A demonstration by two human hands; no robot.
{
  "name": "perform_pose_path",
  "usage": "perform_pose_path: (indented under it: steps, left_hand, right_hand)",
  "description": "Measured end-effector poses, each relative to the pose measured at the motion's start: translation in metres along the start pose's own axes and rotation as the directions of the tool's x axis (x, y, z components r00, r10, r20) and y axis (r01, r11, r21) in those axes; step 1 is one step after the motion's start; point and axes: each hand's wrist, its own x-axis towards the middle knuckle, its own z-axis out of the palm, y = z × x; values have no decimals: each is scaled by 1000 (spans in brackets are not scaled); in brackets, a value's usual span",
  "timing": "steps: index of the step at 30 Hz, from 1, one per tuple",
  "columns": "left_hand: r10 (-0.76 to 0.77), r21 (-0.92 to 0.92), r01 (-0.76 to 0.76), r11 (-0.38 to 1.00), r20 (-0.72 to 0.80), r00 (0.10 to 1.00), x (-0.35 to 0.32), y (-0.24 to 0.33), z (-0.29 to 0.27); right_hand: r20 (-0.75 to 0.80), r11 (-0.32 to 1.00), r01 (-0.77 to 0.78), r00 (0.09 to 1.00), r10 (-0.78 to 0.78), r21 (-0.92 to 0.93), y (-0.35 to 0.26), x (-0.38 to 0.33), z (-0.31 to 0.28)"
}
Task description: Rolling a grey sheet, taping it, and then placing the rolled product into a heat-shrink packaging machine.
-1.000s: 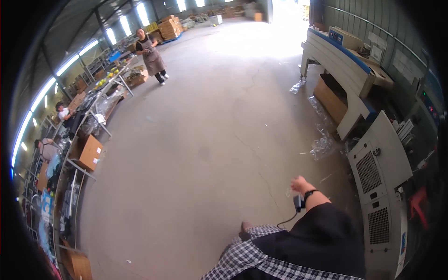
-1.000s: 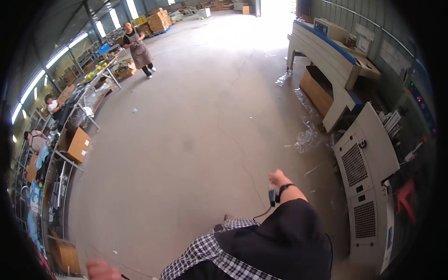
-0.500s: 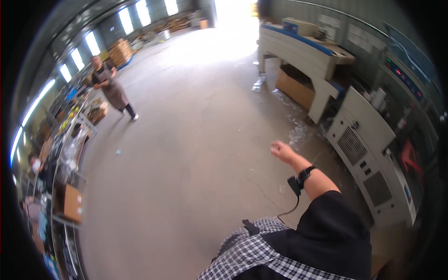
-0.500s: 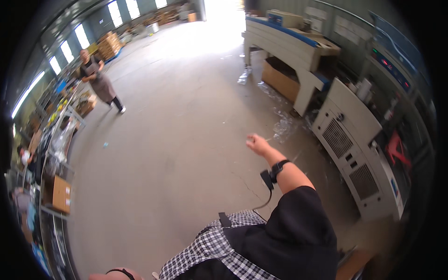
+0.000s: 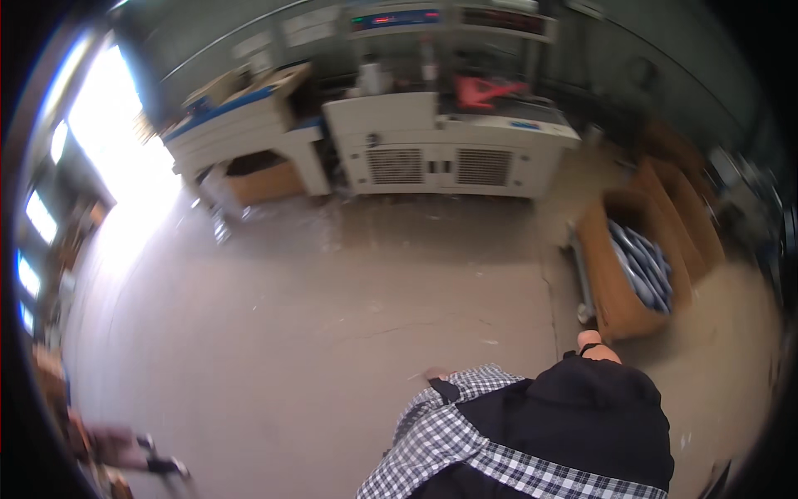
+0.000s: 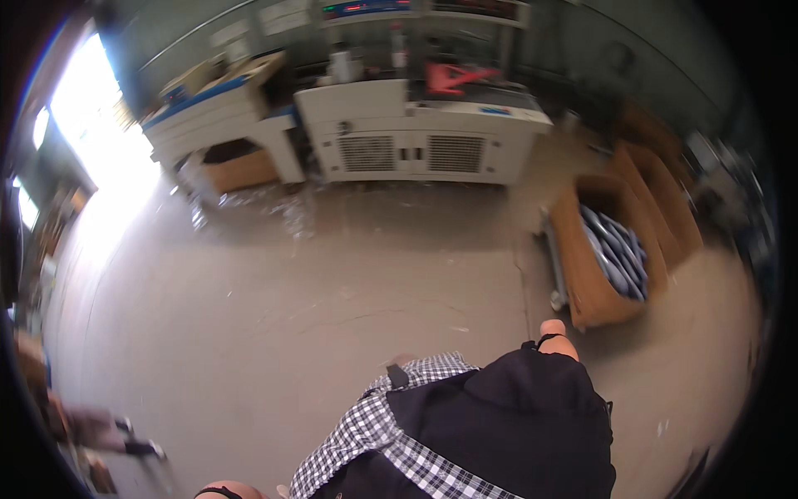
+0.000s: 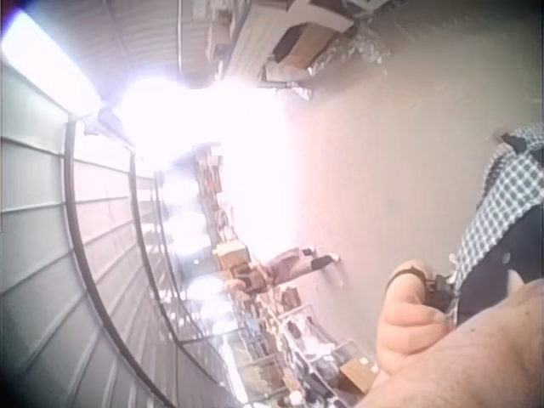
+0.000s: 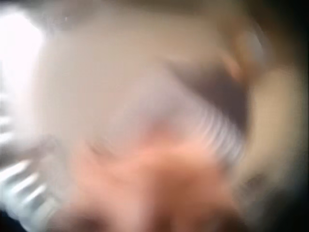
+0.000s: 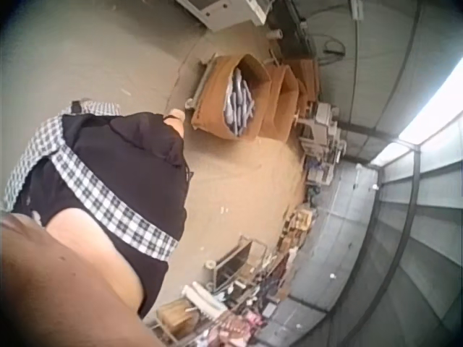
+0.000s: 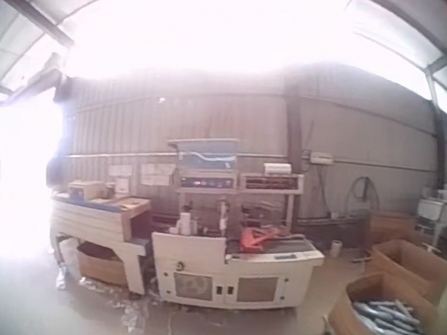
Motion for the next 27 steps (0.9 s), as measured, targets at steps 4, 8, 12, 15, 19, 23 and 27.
perform_pose_path:
  steps: [4,8,12,15,19,23,27]
  left_hand:
    - [-85,-229,121,966,159,984,6,-24,21]
    - [-70,-369,178,912,288,955,20,-58,76]
    - [4,-507,177,844,336,942,45,-91,162]
    - [48,-582,172,795,343,938,64,-114,230]
    - [98,-669,159,726,330,939,83,-144,312]
    - [139,-731,119,672,283,949,109,-181,386]
    - [165,-799,75,596,214,963,126,-226,453]
  right_hand:
    - [210,955,-52,978,-11,291,17,-68,23]
    - [409,268,-410,910,63,872,3,-104,55]
    - [432,196,-423,902,-3,885,40,-88,40]
    - [376,269,-353,926,-40,896,90,-43,36]
    - [322,74,-332,939,117,940,138,14,25]
    - [295,-110,-276,924,245,955,168,63,17]
    - [391,-163,-363,896,210,918,166,75,28]
